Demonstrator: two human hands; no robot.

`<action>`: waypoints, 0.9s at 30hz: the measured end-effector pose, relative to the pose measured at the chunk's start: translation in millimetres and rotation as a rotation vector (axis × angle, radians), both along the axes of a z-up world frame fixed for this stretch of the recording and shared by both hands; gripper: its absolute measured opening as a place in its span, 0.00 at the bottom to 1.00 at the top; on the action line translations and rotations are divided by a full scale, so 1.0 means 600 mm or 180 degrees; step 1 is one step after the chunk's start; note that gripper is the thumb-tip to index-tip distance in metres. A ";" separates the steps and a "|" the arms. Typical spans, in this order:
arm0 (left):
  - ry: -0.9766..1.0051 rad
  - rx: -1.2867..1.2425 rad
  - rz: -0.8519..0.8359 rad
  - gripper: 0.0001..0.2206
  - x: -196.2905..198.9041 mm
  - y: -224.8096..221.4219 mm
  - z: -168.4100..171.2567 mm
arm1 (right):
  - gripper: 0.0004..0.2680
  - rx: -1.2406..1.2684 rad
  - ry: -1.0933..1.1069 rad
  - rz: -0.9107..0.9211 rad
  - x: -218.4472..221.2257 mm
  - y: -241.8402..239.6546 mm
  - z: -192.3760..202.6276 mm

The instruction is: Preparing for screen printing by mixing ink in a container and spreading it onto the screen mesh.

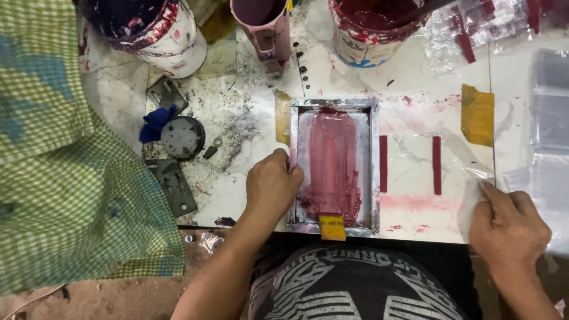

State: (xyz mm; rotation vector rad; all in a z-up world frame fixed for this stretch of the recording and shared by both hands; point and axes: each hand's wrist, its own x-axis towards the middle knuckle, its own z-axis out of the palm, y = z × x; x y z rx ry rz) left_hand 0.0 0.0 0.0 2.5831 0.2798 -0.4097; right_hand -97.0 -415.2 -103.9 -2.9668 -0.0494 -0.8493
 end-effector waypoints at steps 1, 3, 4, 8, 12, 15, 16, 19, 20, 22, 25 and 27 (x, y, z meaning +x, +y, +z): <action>-0.0002 0.0003 0.0006 0.08 -0.001 0.002 -0.005 | 0.11 0.0003 -0.0002 0.0006 0.000 -0.002 -0.003; -0.0144 -0.0064 0.0048 0.10 -0.003 0.005 -0.015 | 0.12 -0.0061 0.0007 -0.0033 -0.002 -0.007 -0.010; -0.0145 -0.0063 0.0048 0.10 -0.001 0.004 -0.004 | 0.12 -0.0060 0.0005 -0.0033 -0.002 -0.006 -0.008; 0.0277 -0.0262 0.0251 0.14 -0.003 0.009 0.011 | 0.12 -0.0012 0.0084 -0.0059 -0.003 -0.009 -0.010; 0.0389 -0.0976 0.0694 0.18 -0.016 0.010 0.063 | 0.12 0.0191 0.0102 -0.0090 -0.006 -0.006 -0.002; 0.0188 -0.0800 0.0602 0.21 -0.035 0.025 0.058 | 0.11 0.0104 0.0003 -0.0011 -0.010 0.014 0.022; 0.0168 -0.0811 0.0606 0.21 -0.043 0.034 0.036 | 0.11 0.0096 -0.0017 -0.0003 -0.018 0.046 0.042; -0.0847 -0.0214 -0.0446 0.27 -0.063 0.054 0.004 | 0.15 0.0734 0.0696 0.0176 -0.029 0.148 0.096; -0.0661 -0.0134 -0.0717 0.30 -0.068 0.054 0.014 | 0.16 0.0737 0.1081 0.0657 -0.028 0.186 0.114; -0.0520 -0.0056 -0.0994 0.33 -0.073 0.053 0.023 | 0.17 0.0724 0.1414 0.1142 -0.021 0.247 0.146; -0.0370 -0.0082 -0.1276 0.35 -0.083 0.052 0.019 | 0.19 0.0314 0.1423 0.2051 -0.008 0.302 0.170; -0.0241 -0.0065 -0.1539 0.37 -0.087 0.052 0.024 | 0.12 0.0160 0.1505 0.2254 0.004 0.319 0.168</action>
